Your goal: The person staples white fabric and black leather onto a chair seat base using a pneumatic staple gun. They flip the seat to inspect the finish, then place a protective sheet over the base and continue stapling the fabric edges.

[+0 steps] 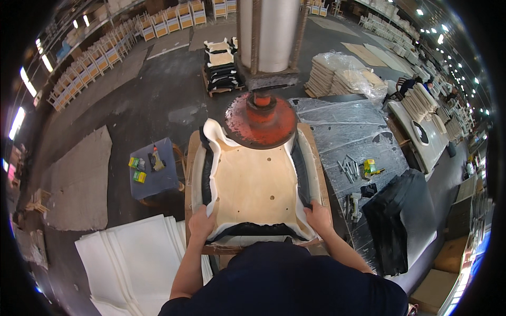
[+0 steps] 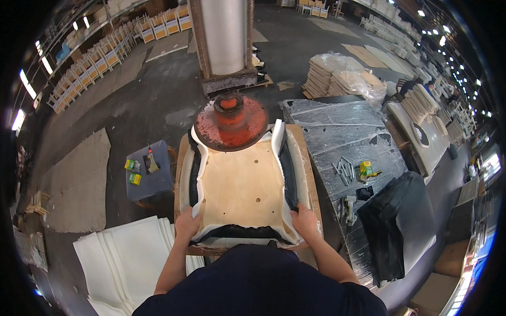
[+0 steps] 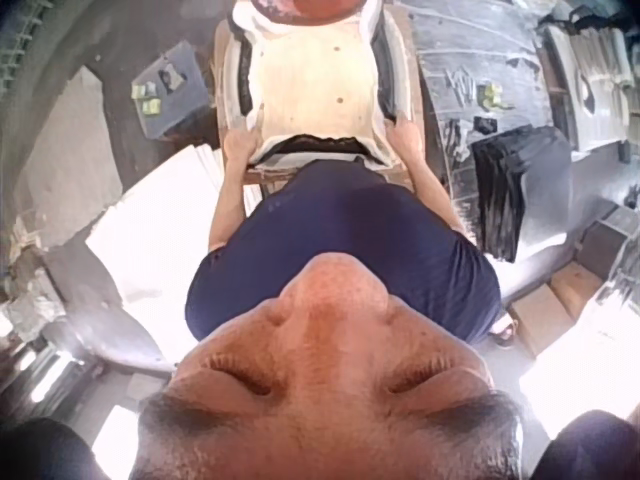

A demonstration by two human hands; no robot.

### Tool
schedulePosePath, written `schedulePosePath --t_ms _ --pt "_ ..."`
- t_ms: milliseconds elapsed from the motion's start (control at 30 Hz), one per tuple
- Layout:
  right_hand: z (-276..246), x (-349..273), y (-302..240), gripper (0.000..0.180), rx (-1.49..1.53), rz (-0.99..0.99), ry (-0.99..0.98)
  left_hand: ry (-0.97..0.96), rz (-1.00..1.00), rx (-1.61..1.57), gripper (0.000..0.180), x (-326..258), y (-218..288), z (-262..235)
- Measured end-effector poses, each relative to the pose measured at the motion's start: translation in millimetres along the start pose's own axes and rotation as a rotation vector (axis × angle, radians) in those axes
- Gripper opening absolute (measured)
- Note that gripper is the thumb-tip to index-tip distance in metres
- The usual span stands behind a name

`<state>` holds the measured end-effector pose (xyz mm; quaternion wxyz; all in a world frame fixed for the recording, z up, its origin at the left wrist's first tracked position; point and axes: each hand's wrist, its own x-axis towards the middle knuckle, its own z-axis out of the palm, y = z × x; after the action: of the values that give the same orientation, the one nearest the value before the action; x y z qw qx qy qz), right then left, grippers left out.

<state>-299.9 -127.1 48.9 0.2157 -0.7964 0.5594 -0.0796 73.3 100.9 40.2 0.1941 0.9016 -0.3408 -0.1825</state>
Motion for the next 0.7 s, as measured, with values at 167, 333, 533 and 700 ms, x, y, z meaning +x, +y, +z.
schedulePosePath --t_ms 167,333,533,700 --pt "-26 12 11 0.026 0.382 -0.134 0.156 0.042 0.096 -0.437 0.043 10 -15 -17" --pt "-185 35 -26 0.014 0.961 -0.252 0.243 -0.130 0.177 -0.726 0.032 15 30 -75" --pt "-379 -48 -17 0.013 0.712 -0.170 0.471 -0.408 0.223 -1.091 0.019 -50 149 -61" --pt "-446 -84 55 0.024 0.744 -0.207 0.299 -0.598 0.239 -1.222 0.017 -64 191 -103"
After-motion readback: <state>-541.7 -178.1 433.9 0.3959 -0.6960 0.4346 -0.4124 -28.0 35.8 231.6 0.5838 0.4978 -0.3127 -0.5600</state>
